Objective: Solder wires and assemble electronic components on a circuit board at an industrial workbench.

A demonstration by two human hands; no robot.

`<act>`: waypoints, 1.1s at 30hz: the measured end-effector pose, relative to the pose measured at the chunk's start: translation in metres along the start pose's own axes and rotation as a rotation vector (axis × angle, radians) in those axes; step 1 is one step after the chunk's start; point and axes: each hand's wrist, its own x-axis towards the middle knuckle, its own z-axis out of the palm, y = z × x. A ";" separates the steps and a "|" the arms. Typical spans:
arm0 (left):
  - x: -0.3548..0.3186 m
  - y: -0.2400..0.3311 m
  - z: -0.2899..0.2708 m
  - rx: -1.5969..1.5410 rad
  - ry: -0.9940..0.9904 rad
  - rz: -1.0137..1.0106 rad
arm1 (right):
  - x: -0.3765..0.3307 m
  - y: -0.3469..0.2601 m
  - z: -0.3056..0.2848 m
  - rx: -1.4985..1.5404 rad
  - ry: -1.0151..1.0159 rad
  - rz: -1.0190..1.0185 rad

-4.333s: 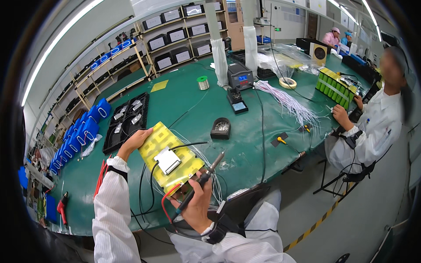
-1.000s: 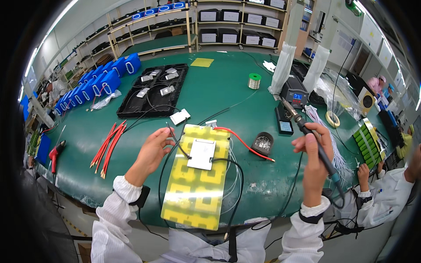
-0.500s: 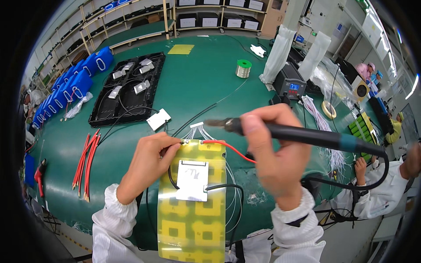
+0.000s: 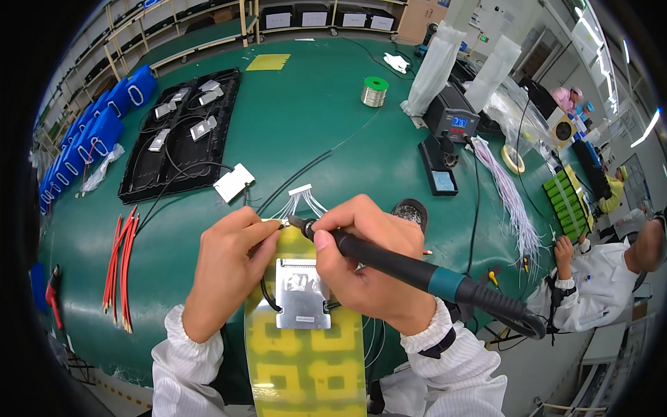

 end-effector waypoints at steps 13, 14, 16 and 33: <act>-0.004 -0.004 0.006 -0.064 0.096 -0.022 | -0.002 0.005 0.005 0.012 -0.011 0.083; -0.004 -0.003 0.005 -0.089 0.099 -0.070 | -0.002 0.005 0.006 0.013 -0.012 0.088; -0.004 -0.002 0.005 -0.112 0.100 -0.120 | -0.002 0.004 0.006 0.007 -0.011 0.090; -0.001 -0.007 0.007 -0.075 0.119 -0.069 | 0.001 -0.002 0.004 -0.060 -0.108 -0.041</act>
